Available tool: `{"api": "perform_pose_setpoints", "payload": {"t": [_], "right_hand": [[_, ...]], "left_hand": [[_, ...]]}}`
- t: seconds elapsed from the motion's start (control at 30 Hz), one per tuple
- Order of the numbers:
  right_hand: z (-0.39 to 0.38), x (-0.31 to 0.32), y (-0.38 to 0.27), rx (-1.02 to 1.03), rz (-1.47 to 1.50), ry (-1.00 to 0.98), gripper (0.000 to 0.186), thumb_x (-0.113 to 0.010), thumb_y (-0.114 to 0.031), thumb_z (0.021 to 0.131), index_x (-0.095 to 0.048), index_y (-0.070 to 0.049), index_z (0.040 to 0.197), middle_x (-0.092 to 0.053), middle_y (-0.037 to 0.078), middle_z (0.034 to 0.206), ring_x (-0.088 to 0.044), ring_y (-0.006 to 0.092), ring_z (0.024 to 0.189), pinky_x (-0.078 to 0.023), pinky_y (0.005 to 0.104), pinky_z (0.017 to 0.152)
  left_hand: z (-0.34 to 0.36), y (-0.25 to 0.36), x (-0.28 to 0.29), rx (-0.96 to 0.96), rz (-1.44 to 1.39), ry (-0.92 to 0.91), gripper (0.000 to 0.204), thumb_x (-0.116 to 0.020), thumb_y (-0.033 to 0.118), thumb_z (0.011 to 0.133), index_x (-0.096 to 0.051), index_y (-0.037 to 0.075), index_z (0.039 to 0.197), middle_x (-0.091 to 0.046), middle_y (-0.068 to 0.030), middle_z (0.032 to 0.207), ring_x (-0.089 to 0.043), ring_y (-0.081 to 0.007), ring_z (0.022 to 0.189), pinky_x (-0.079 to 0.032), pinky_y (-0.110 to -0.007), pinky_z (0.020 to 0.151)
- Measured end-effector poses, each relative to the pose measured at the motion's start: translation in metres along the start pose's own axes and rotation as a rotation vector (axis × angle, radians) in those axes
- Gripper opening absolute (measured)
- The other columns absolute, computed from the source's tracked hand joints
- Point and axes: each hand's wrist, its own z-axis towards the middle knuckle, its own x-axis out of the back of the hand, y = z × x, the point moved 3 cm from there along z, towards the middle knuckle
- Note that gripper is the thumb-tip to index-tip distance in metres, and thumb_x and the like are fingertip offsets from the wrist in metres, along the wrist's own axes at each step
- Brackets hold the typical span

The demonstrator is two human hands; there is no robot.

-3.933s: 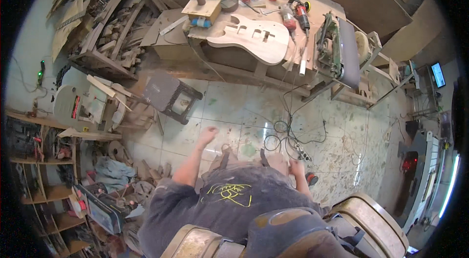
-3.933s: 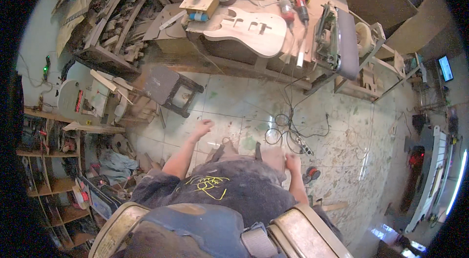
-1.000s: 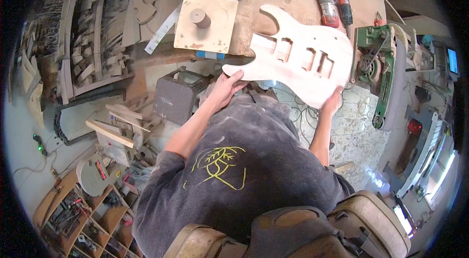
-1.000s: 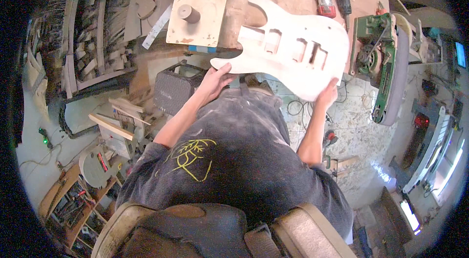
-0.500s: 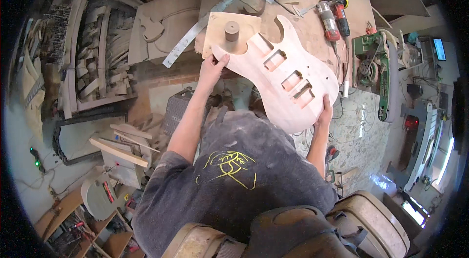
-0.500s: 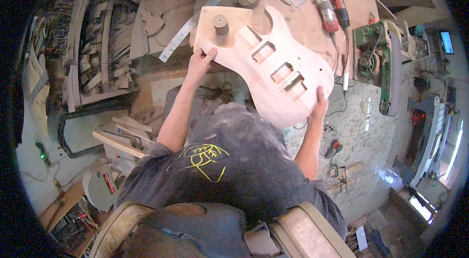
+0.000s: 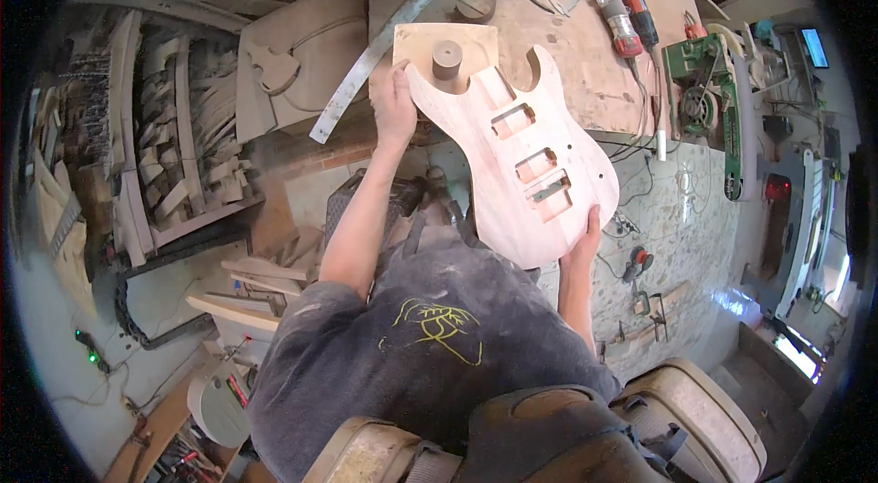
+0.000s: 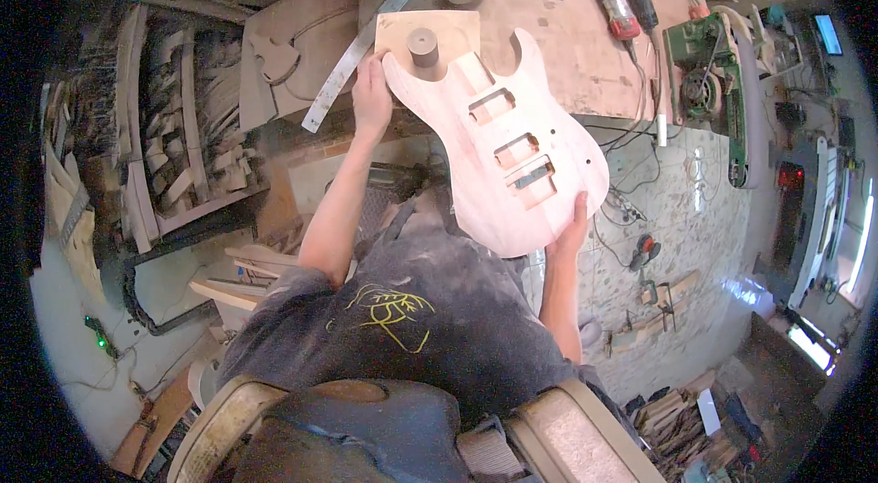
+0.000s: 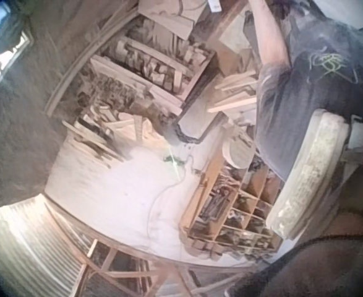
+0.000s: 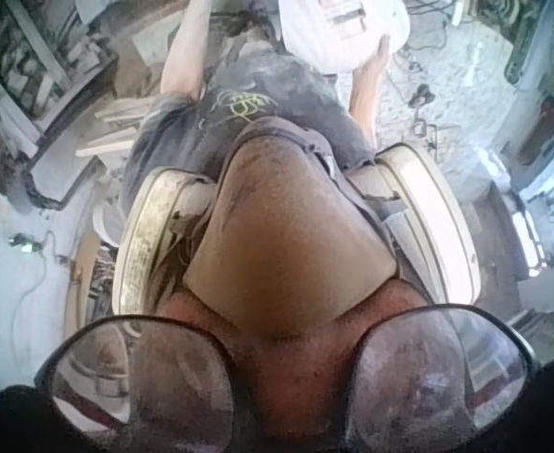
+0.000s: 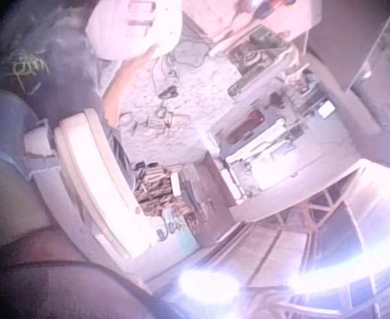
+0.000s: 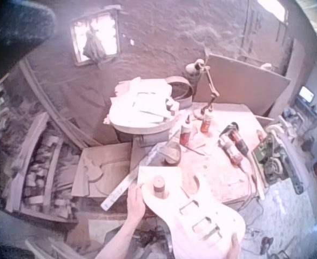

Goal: The person picks up a guitar body, rotates it to look at the front and back, then places it back on a workbench near other guitar bodies and tools.

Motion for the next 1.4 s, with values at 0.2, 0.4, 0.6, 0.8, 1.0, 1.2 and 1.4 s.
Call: {"api": "perform_pose_setpoints", "payload": {"t": [0.2,0.4,0.6,0.8,1.0,1.2,1.4], "right_hand": [[-0.021,-0.009,0.025,0.000,0.073,0.115,0.062,-0.049,-0.039,0.099,-0.036,0.003,0.142,-0.048,0.017,0.141,-0.048,0.0306,0.129,-0.040,0.0443,0.107],[-0.022,-0.019,0.026,-0.020,0.106,0.122,0.060,-0.046,-0.040,0.100,-0.036,0.001,0.142,-0.050,0.016,0.139,-0.051,0.0303,0.126,-0.042,0.0441,0.106],[-0.032,-0.033,0.025,-0.020,0.059,0.163,0.063,-0.047,-0.043,0.098,-0.036,0.001,0.143,-0.049,0.016,0.140,-0.050,0.0297,0.126,-0.041,0.0439,0.106],[-0.034,-0.025,0.032,-0.025,-0.001,0.219,0.065,-0.048,-0.045,0.098,-0.036,0.000,0.144,-0.048,0.015,0.141,-0.049,0.0295,0.128,-0.041,0.0442,0.105],[-0.036,-0.030,0.032,-0.044,0.028,0.211,0.068,-0.050,-0.044,0.097,-0.033,0.001,0.145,-0.046,0.016,0.143,-0.047,0.0301,0.130,-0.039,0.0431,0.107],[-0.035,-0.022,0.035,-0.078,0.006,0.239,0.069,-0.050,-0.045,0.097,-0.031,0.000,0.146,-0.045,0.016,0.144,-0.047,0.0303,0.130,-0.039,0.0431,0.107],[-0.038,-0.035,0.033,-0.060,-0.011,0.232,0.069,-0.048,-0.048,0.097,-0.033,-0.001,0.145,-0.046,0.015,0.143,-0.048,0.0298,0.128,-0.040,0.0427,0.106]], "left_hand": [[0.026,-0.002,-0.027,-0.005,0.004,0.014,0.039,-0.036,0.027,0.103,-0.065,0.001,0.111,-0.067,-0.0182,0.110,-0.062,-0.0333,0.104,-0.046,-0.038,0.090],[0.038,-0.009,-0.031,-0.052,0.098,-0.017,0.036,-0.039,0.023,0.102,-0.067,0.002,0.111,-0.068,-0.0180,0.110,-0.062,-0.0320,0.107,-0.046,-0.038,0.091],[0.047,-0.015,-0.033,-0.166,0.075,-0.041,0.031,-0.042,0.018,0.099,-0.066,0.001,0.107,-0.066,-0.0172,0.113,-0.054,-0.0340,0.113,-0.040,-0.043,0.099],[0.054,-0.020,-0.034,-0.216,0.127,-0.151,0.032,-0.042,0.020,0.099,-0.066,0.001,0.107,-0.061,-0.0197,0.124,-0.051,-0.0360,0.119,-0.036,-0.043,0.105],[0.070,-0.038,-0.039,-0.268,0.211,-0.213,0.034,-0.041,0.027,0.099,-0.065,0.011,0.116,-0.053,-0.0219,0.135,-0.043,-0.0375,0.130,-0.032,-0.046,0.110],[0.093,-0.044,-0.044,-0.299,0.548,-0.461,0.040,-0.042,0.036,0.095,-0.058,0.024,0.131,-0.048,-0.0199,0.138,-0.041,-0.0356,0.132,-0.026,-0.066,0.107],[0.095,-0.042,-0.041,-0.136,0.169,-0.402,0.037,-0.049,0.031,0.092,-0.065,0.012,0.119,-0.055,-0.0175,0.129,-0.051,-0.0335,0.123,-0.039,-0.046,0.104]]}}
